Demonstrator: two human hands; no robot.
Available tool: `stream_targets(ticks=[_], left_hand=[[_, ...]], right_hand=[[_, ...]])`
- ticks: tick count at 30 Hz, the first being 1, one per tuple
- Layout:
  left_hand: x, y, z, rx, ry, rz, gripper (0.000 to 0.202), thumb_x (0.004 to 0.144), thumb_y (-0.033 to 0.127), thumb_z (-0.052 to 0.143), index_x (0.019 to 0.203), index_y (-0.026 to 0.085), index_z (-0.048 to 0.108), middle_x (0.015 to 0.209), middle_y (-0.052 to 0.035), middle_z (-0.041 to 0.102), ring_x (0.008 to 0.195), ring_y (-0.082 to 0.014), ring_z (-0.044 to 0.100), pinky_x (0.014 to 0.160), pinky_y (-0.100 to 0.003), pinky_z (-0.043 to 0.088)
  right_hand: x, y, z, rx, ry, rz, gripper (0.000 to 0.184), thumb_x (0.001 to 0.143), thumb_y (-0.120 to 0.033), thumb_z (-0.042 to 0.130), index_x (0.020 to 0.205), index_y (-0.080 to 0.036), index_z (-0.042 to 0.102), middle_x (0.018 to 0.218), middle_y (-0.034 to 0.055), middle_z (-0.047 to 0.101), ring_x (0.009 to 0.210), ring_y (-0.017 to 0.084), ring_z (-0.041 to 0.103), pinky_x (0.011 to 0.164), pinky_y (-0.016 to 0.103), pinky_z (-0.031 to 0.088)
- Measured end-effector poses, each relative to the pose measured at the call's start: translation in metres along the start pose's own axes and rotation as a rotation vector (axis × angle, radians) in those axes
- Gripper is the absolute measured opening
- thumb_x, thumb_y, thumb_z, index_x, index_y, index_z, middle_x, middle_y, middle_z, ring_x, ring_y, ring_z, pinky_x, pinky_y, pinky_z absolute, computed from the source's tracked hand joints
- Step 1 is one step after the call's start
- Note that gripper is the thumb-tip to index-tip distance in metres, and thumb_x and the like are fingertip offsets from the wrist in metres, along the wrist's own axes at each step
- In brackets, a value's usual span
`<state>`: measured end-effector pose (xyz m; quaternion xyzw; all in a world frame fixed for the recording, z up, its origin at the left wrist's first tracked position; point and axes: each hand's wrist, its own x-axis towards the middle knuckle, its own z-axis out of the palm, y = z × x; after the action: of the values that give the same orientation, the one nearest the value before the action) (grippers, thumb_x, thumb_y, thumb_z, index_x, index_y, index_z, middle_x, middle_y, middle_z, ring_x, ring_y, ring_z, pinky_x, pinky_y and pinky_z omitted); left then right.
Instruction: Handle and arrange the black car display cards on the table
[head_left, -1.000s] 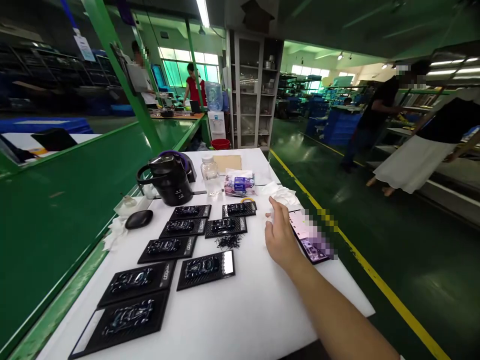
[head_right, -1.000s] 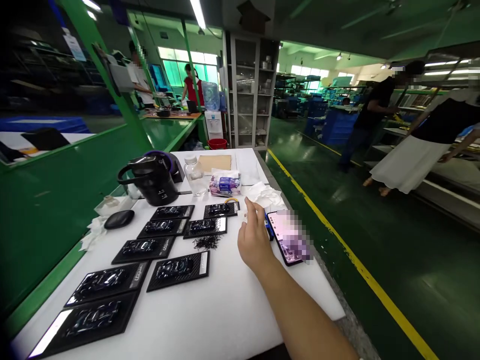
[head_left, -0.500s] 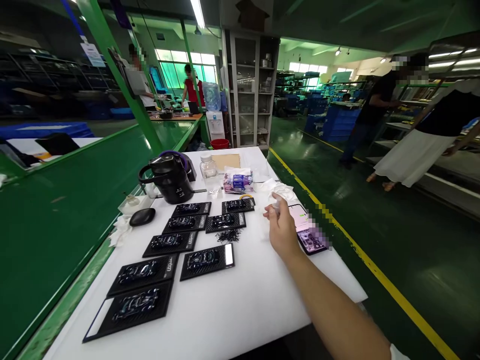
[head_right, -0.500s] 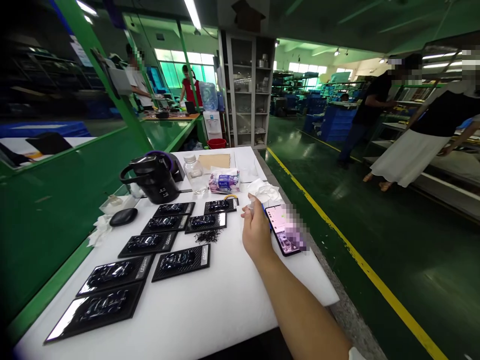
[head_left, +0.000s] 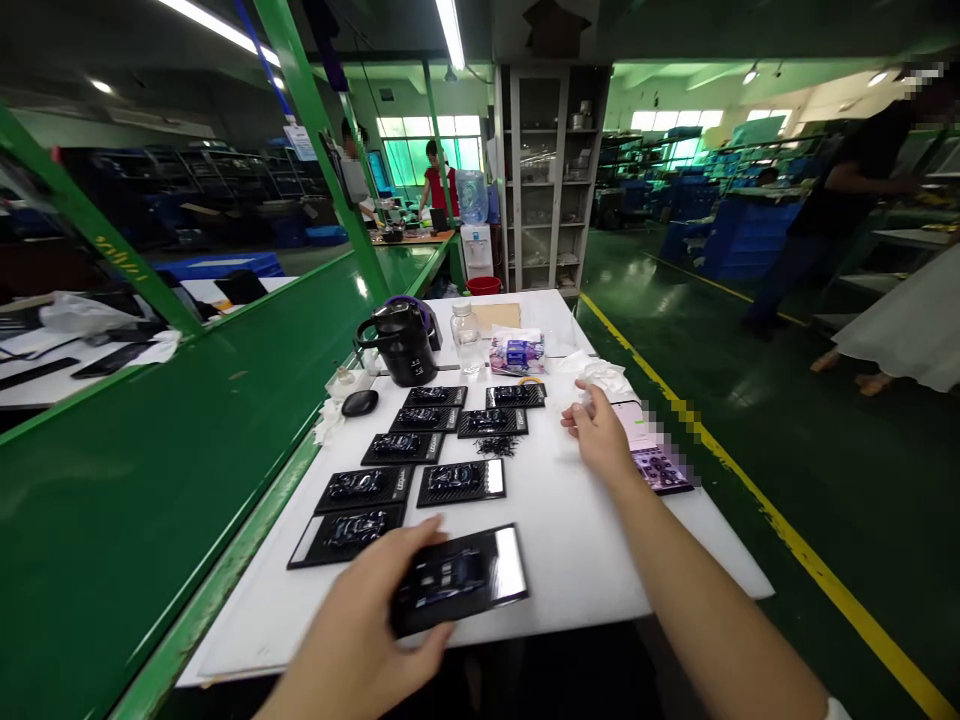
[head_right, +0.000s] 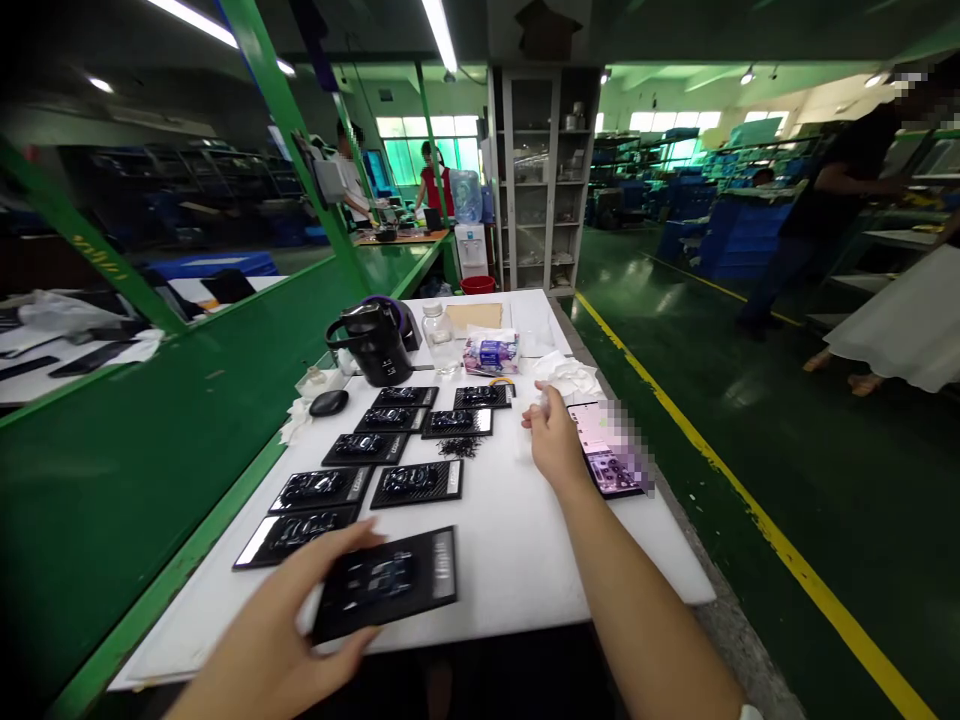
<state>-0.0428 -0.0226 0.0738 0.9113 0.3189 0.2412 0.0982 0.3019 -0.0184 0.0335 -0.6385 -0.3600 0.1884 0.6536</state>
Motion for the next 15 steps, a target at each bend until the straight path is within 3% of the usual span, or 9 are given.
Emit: stream_targets(ticks=[3, 6, 8, 11, 13, 15], left_hand=[[0.029, 0.022, 0.032, -0.113, -0.215, 0.043, 0.076, 0.069, 0.019, 0.069, 0.139, 0.028, 0.043, 0.126, -0.0044, 0.063, 0.114, -0.0244, 0.062, 0.102, -0.039, 0.054], [0.038, 0.031, 0.051, -0.174, -0.319, 0.021, 0.074, 0.072, 0.019, 0.071, 0.14, 0.026, 0.043, 0.133, -0.007, 0.059, 0.123, -0.0273, 0.056, 0.108, -0.045, 0.049], [0.038, 0.031, 0.053, -0.198, -0.361, -0.028, 0.083, 0.071, 0.021, 0.078, 0.144, 0.026, 0.038, 0.137, -0.0081, 0.056, 0.127, -0.0296, 0.052, 0.111, -0.05, 0.046], [0.042, 0.029, 0.048, -0.206, -0.424, -0.052, 0.092, 0.068, 0.023, 0.085, 0.145, 0.025, 0.035, 0.133, -0.0068, 0.06, 0.124, -0.0295, 0.053, 0.109, -0.05, 0.047], [0.053, 0.027, 0.041, -0.188, -0.431, 0.021, 0.094, 0.066, 0.022, 0.086, 0.145, 0.025, 0.035, 0.126, -0.0049, 0.064, 0.117, -0.0286, 0.057, 0.105, -0.049, 0.05], [0.068, 0.023, 0.032, -0.166, -0.363, 0.133, 0.094, 0.066, 0.021, 0.084, 0.145, 0.025, 0.033, 0.124, -0.004, 0.066, 0.114, -0.0279, 0.06, 0.102, -0.048, 0.052]], right_hand=[[-0.001, -0.007, -0.003, 0.108, 0.098, -0.026, 0.047, 0.093, -0.046, 0.047, 0.136, -0.026, 0.043, 0.085, 0.0001, 0.062, 0.08, 0.018, 0.068, 0.077, 0.037, 0.058], [-0.001, -0.012, -0.006, 0.189, 0.147, -0.058, 0.047, 0.094, -0.049, 0.045, 0.136, -0.03, 0.036, 0.087, -0.0021, 0.06, 0.085, 0.016, 0.066, 0.082, 0.037, 0.057], [-0.001, -0.011, -0.006, 0.211, 0.123, -0.047, 0.045, 0.094, -0.05, 0.047, 0.133, -0.031, 0.037, 0.086, -0.0025, 0.06, 0.086, 0.016, 0.066, 0.082, 0.038, 0.057], [-0.003, -0.004, -0.004, 0.185, 0.011, 0.015, 0.038, 0.086, -0.045, 0.059, 0.118, -0.025, 0.052, 0.078, -0.0014, 0.063, 0.078, 0.019, 0.067, 0.076, 0.039, 0.056], [-0.004, -0.004, -0.003, 0.156, -0.062, 0.054, 0.031, 0.081, -0.039, 0.067, 0.104, -0.021, 0.061, 0.071, -0.0003, 0.063, 0.071, 0.02, 0.066, 0.073, 0.04, 0.055], [-0.007, -0.015, -0.004, 0.148, -0.057, 0.052, 0.029, 0.082, -0.039, 0.066, 0.105, -0.022, 0.061, 0.072, -0.0003, 0.063, 0.072, 0.02, 0.065, 0.075, 0.04, 0.053]])
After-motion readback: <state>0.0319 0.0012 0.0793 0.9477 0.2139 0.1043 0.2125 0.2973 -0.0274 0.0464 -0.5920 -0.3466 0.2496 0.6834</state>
